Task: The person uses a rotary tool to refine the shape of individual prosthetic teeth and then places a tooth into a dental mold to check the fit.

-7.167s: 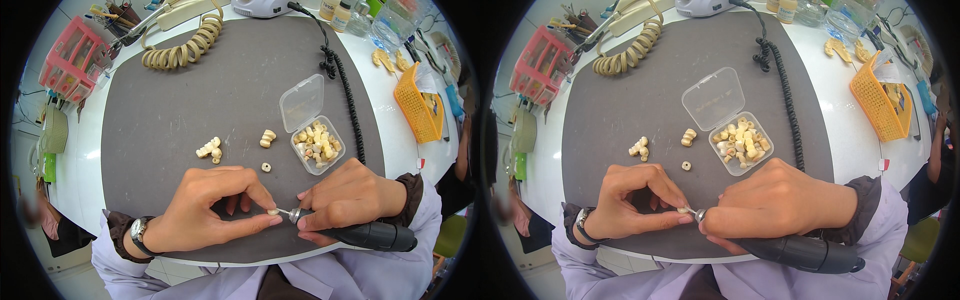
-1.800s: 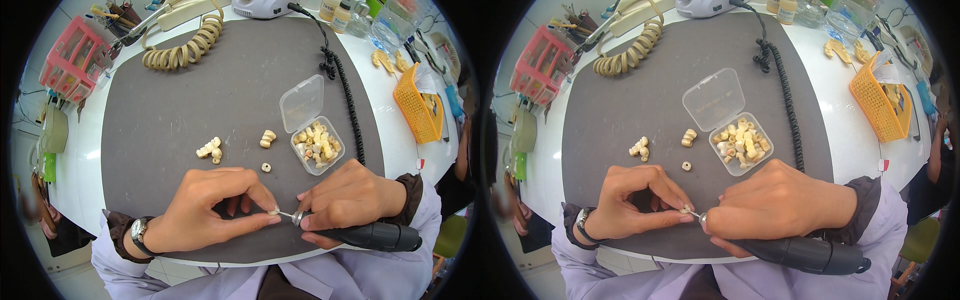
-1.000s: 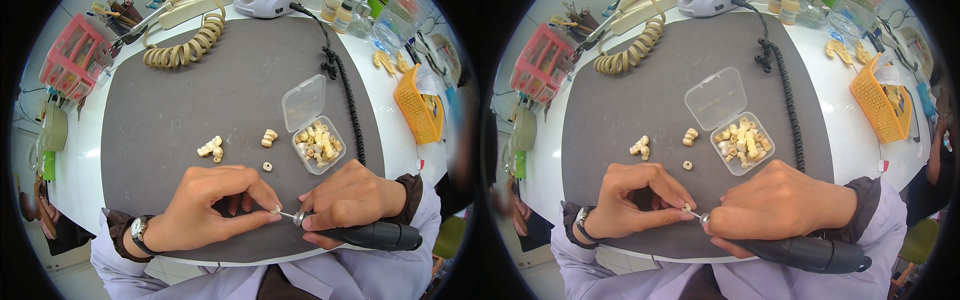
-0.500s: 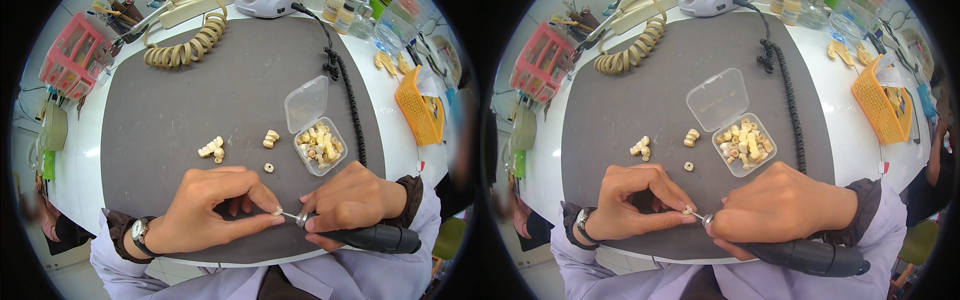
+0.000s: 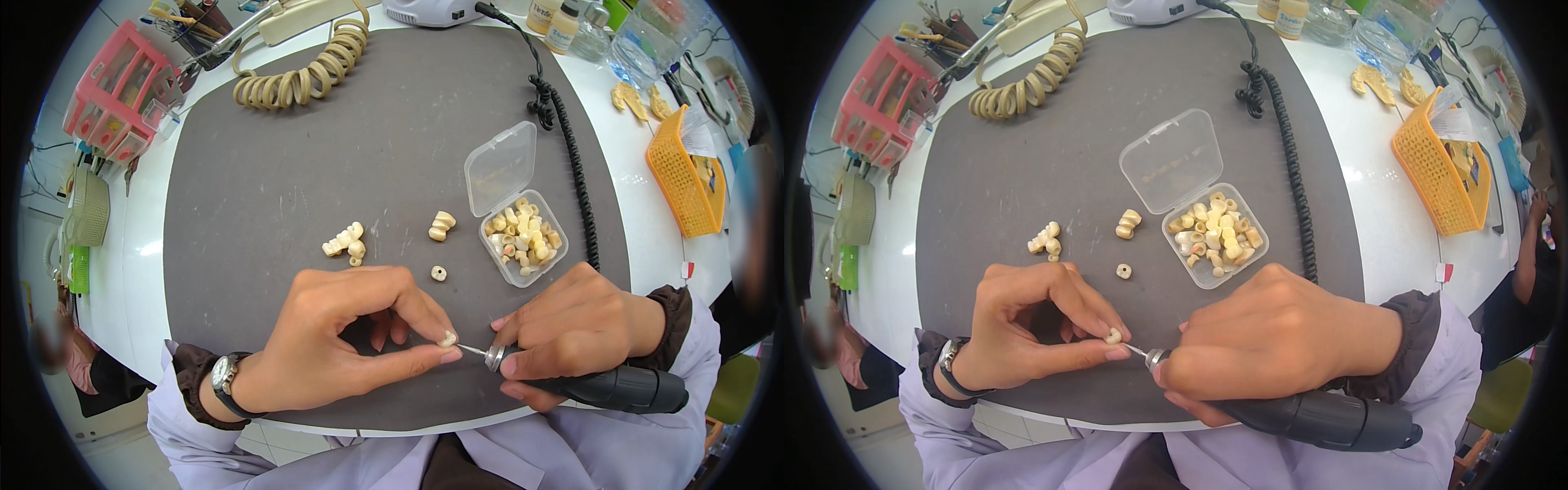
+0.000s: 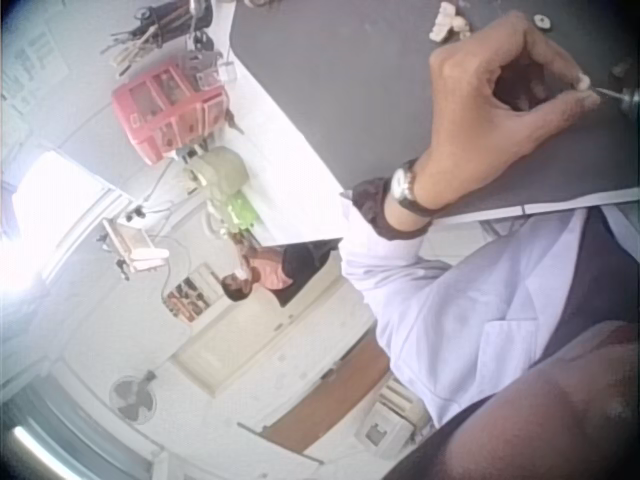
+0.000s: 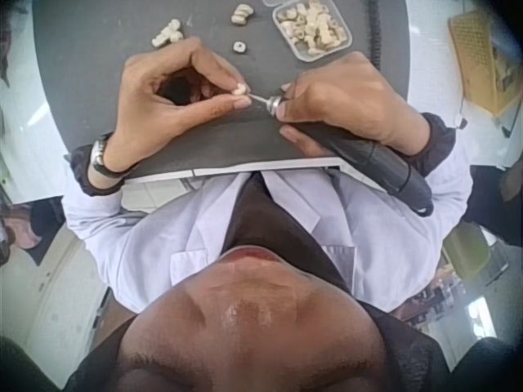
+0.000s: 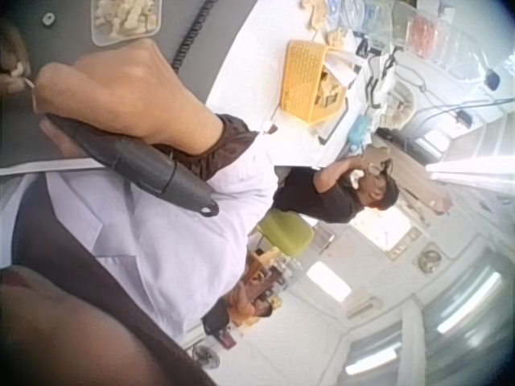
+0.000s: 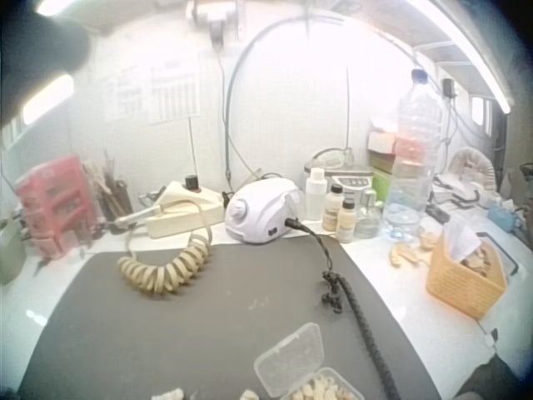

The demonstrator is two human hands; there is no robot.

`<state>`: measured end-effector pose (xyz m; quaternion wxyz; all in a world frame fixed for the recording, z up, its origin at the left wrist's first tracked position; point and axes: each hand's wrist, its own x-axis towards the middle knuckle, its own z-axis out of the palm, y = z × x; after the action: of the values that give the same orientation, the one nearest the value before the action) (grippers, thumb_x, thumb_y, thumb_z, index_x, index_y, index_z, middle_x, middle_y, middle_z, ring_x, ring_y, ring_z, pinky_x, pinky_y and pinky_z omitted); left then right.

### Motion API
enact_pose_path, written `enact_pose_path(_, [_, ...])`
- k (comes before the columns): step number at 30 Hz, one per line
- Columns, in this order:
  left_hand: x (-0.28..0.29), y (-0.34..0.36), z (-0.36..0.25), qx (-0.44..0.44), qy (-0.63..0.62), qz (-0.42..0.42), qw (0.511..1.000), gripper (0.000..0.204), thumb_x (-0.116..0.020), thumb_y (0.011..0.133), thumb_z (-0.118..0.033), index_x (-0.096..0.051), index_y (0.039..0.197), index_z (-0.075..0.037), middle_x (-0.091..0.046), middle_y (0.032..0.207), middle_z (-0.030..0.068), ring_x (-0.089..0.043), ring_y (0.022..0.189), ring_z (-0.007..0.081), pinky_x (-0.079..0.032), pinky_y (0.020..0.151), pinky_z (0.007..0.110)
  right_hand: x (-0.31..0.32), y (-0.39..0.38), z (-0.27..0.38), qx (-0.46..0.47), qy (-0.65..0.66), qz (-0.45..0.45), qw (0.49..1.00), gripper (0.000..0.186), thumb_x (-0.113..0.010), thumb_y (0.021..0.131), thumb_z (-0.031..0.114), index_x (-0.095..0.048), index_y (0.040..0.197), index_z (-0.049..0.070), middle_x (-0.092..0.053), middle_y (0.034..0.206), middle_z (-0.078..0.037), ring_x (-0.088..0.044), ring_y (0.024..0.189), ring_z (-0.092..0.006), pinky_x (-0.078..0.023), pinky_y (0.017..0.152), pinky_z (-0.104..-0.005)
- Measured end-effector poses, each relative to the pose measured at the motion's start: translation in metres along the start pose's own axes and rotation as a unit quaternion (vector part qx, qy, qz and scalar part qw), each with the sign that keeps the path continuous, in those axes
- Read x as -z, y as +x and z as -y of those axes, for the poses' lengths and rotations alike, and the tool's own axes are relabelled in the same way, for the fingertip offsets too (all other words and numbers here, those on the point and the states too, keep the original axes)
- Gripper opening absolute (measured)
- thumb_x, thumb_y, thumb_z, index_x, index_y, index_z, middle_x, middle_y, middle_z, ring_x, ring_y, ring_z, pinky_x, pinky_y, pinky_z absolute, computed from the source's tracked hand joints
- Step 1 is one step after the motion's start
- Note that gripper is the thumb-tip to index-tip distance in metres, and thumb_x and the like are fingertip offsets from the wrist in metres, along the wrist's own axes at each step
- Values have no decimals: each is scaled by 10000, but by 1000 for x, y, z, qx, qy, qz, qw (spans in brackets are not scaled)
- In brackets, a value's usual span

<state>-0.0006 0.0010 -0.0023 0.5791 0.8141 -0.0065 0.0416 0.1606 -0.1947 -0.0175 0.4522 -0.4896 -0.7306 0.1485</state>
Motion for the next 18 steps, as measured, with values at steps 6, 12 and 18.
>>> enact_pose_path(6, [0, 1, 0, -7, -1, 5, 1000, 206, -844, 746, -16, -644, 765, -64, -749, 819, 103, -651, 660, 68, -448, 506, 172, -4, -2, -3, 17, -3, -19, 1000, 180, -768, 788, 82, -631, 892, 30, -551, 607, -14, -583, 497, -160, -448, 412, -270])
enact_pose_path(12, [-1, 0, 0, -4, -5, 5, 1000, 204, -843, 749, -20, -644, 765, -63, -749, 820, 107, -651, 656, 68, -449, 508, 171, 1, 1, -1, 10, -10, 15, 1000, 174, -749, 782, 87, -631, 898, 36, -544, 618, 0, -567, 496, -142, -415, 395, -263])
enact_pose_path(18, [-1, 0, -1, -4, -4, 7, 1000, 202, -843, 749, -24, -645, 765, -63, -748, 820, 107, -652, 659, 70, -450, 508, 174, 0, 0, -1, 17, -13, 12, 1000, 169, -734, 780, 90, -632, 905, 40, -542, 622, 8, -559, 497, -135, -400, 388, -266])
